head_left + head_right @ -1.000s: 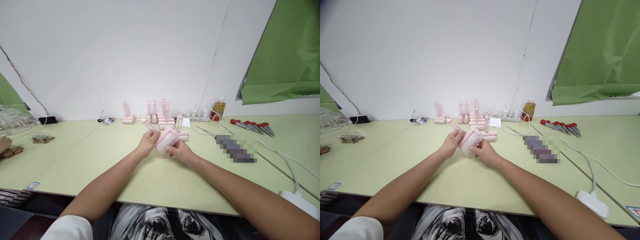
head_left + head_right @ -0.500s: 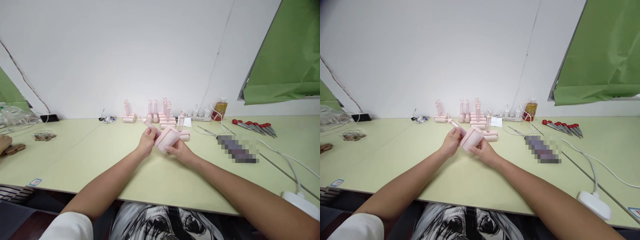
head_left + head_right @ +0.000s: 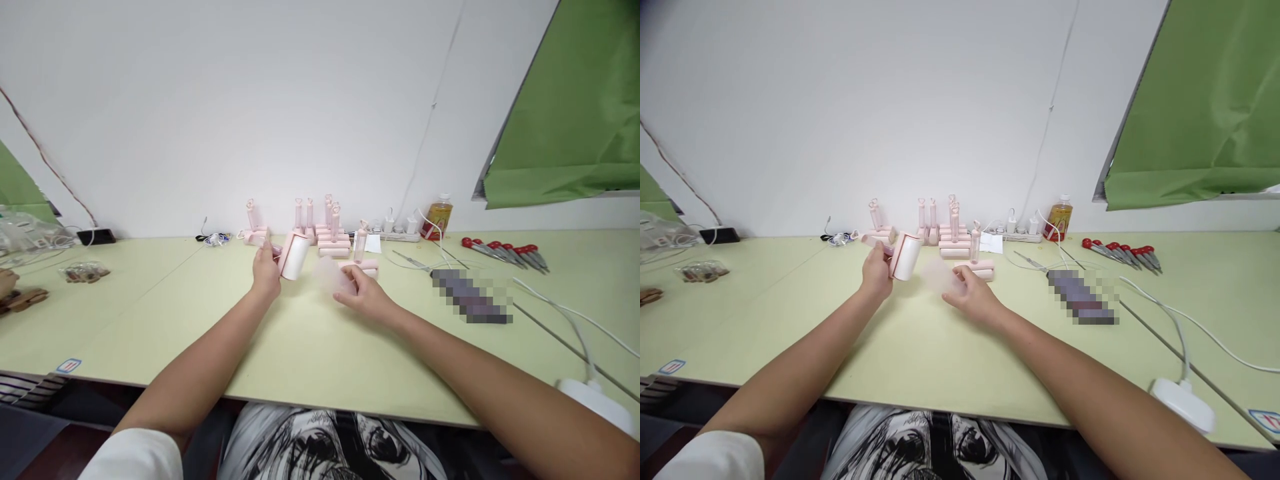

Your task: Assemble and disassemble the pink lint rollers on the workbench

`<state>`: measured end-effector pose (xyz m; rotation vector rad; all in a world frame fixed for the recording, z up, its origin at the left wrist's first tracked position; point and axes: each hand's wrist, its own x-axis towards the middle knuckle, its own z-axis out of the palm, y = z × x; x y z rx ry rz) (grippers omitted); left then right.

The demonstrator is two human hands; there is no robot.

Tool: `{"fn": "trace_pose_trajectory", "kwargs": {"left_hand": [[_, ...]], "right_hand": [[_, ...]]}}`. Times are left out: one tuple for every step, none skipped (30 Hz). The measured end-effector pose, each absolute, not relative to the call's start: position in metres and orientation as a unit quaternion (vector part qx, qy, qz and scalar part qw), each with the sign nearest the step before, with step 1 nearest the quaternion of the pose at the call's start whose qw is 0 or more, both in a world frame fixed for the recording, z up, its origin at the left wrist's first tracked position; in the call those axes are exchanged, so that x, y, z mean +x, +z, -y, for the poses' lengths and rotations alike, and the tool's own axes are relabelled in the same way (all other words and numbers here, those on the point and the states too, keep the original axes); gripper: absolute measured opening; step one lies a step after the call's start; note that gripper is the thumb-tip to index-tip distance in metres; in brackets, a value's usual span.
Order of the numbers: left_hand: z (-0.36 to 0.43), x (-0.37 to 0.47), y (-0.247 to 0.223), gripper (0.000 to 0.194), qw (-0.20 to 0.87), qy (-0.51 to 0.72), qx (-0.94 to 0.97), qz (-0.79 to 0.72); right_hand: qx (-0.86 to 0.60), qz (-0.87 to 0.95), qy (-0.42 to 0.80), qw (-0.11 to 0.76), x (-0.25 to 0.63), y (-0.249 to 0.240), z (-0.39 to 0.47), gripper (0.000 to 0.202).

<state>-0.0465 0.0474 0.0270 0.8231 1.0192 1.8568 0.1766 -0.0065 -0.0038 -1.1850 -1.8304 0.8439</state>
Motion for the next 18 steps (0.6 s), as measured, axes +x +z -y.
{"fn": "trace_pose_trajectory", "kwargs": {"left_hand": [[-0.051,-0.052,0.028,0.036,0.418,0.744,0.312,-0.417],[-0.054,-0.056,0.029,0.036,0.414,0.748,0.298,-0.425],[-0.056,-0.059,0.030,0.035,0.411,0.751,0.288,-0.429],[-0.057,-0.061,0.030,0.034,0.408,0.754,0.281,-0.431],[-0.057,-0.062,0.031,0.034,0.405,0.756,0.281,-0.430],[-0.056,-0.062,0.031,0.035,0.403,0.757,0.286,-0.428],[-0.055,-0.061,0.031,0.035,0.400,0.756,0.295,-0.426],[-0.054,-0.059,0.031,0.035,0.399,0.754,0.306,-0.423],[-0.052,-0.058,0.031,0.036,0.398,0.752,0.318,-0.418],[-0.050,-0.056,0.031,0.036,0.400,0.750,0.328,-0.412],[-0.049,-0.054,0.031,0.036,0.402,0.749,0.336,-0.405],[-0.047,-0.053,0.032,0.036,0.405,0.749,0.342,-0.398],[-0.046,-0.052,0.032,0.037,0.408,0.746,0.347,-0.395],[-0.046,-0.051,0.032,0.037,0.413,0.741,0.352,-0.395],[-0.045,-0.050,0.031,0.038,0.418,0.734,0.357,-0.398],[-0.045,-0.050,0.031,0.038,0.424,0.725,0.362,-0.404],[-0.045,-0.049,0.030,0.038,0.431,0.713,0.368,-0.413],[-0.045,-0.048,0.029,0.039,0.439,0.699,0.373,-0.424]], "right_hand": [[-0.479,0.738,0.305,0.364,0.178,-0.003,0.007,0.047],[-0.489,0.753,0.282,0.339,0.179,-0.001,0.008,0.049],[-0.494,0.766,0.263,0.316,0.180,0.000,0.009,0.051],[-0.494,0.777,0.249,0.300,0.179,0.000,0.010,0.049],[-0.489,0.786,0.238,0.292,0.179,0.000,0.011,0.047],[-0.482,0.794,0.231,0.288,0.177,0.000,0.012,0.044],[-0.476,0.799,0.225,0.290,0.175,-0.001,0.012,0.042],[-0.472,0.801,0.219,0.295,0.174,-0.003,0.012,0.040],[-0.472,0.801,0.216,0.300,0.171,-0.005,0.011,0.039],[-0.472,0.798,0.214,0.306,0.170,-0.007,0.010,0.037],[-0.472,0.796,0.216,0.312,0.168,-0.009,0.009,0.035],[-0.471,0.792,0.220,0.320,0.166,-0.012,0.008,0.033],[-0.468,0.787,0.228,0.331,0.165,-0.014,0.006,0.033],[-0.464,0.781,0.238,0.344,0.164,-0.016,0.005,0.034],[-0.458,0.774,0.251,0.358,0.164,-0.018,0.004,0.036],[-0.452,0.767,0.265,0.371,0.163,-0.019,0.004,0.038],[-0.444,0.761,0.281,0.381,0.163,-0.020,0.004,0.039],[-0.435,0.755,0.298,0.389,0.163,-0.020,0.005,0.041]]}}
